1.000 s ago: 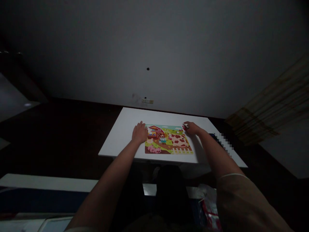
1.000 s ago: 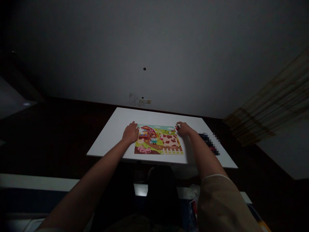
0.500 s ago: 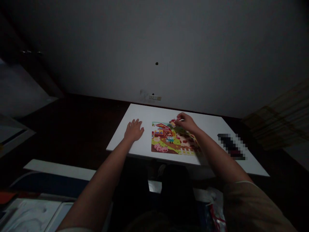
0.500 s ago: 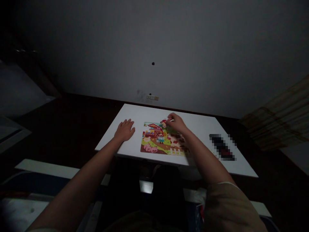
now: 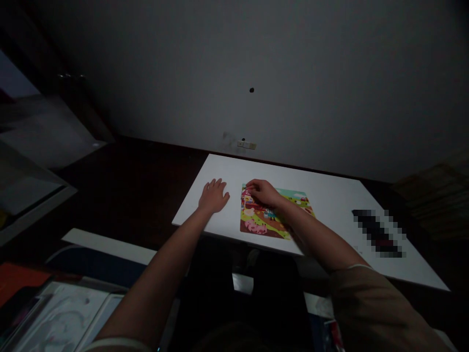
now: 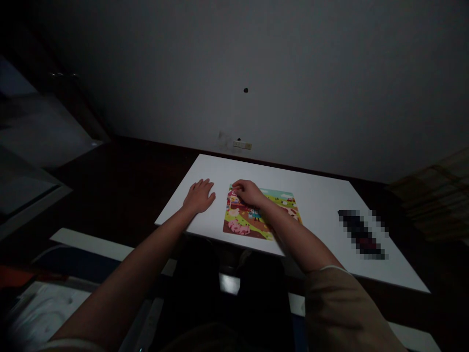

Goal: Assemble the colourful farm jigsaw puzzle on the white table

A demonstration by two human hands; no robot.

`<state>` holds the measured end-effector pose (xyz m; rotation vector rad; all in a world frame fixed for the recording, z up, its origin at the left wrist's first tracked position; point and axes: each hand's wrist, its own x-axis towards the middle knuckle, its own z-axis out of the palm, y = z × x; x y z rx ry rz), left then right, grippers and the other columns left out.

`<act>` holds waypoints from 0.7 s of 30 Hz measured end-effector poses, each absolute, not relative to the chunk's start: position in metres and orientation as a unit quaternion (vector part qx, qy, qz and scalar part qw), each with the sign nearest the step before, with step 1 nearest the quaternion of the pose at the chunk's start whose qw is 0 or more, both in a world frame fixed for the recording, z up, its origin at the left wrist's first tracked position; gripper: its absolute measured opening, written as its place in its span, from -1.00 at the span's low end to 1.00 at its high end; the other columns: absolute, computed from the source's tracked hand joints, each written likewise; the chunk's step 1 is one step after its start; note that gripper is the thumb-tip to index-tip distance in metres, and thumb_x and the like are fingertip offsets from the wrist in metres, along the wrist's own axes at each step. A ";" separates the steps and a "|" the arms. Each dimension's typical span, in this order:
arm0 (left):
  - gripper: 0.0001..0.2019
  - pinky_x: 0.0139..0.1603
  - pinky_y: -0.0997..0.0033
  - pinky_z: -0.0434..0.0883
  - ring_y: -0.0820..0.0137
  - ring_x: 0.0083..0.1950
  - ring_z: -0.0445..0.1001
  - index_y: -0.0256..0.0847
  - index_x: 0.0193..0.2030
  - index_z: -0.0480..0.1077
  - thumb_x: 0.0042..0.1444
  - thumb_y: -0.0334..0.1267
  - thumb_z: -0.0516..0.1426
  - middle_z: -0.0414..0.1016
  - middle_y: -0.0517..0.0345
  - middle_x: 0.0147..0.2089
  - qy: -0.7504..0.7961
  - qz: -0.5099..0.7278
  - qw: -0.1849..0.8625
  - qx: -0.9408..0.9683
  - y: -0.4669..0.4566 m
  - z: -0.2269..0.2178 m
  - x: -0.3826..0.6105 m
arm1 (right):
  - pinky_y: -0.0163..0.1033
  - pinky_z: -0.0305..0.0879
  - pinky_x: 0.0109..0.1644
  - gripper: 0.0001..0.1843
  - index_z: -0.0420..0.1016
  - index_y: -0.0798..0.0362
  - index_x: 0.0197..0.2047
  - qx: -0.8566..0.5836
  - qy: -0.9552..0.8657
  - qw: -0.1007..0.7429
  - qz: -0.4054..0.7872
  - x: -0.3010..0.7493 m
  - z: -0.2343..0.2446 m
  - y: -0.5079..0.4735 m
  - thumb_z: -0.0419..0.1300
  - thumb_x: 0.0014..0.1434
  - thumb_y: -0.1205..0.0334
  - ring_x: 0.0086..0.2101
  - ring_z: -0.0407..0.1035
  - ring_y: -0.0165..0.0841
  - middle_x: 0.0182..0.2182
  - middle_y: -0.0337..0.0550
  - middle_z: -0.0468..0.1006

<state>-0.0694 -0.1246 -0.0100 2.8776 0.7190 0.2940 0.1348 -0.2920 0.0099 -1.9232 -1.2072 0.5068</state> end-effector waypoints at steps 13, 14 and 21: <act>-0.44 0.60 -0.08 0.00 0.05 0.63 0.02 -0.16 0.50 0.25 0.45 -0.04 -0.05 0.13 -0.02 0.61 0.241 0.093 0.079 0.963 -0.125 -0.010 -0.070 | -0.07 0.40 0.11 -0.76 0.67 -0.08 -0.06 -0.768 -0.527 0.326 0.160 0.137 0.012 -0.288 0.28 0.25 0.37 -0.12 0.54 -0.17 -0.12 -0.16 0.72; -0.44 0.60 -0.08 0.01 0.04 0.62 0.03 -0.17 0.50 0.25 0.45 -0.04 -0.05 0.13 -0.03 0.61 0.240 0.094 0.077 0.963 -0.125 -0.010 -0.070 | -0.07 0.39 0.12 -0.76 0.67 -0.09 -0.06 -0.766 -0.535 0.320 0.158 0.137 0.013 -0.288 0.28 0.26 0.37 -0.12 0.54 -0.16 -0.12 -0.15 0.72; -0.44 0.61 -0.08 0.00 0.06 0.63 0.01 -0.13 0.50 0.25 0.45 -0.03 -0.05 0.12 0.00 0.61 0.241 0.091 0.082 0.963 -0.125 -0.010 -0.070 | -0.02 0.29 0.26 -0.83 0.68 -0.08 -0.15 -0.774 -0.547 0.298 0.115 0.134 0.011 -0.295 0.34 0.20 0.34 -0.01 0.46 -0.10 -0.09 -0.08 0.68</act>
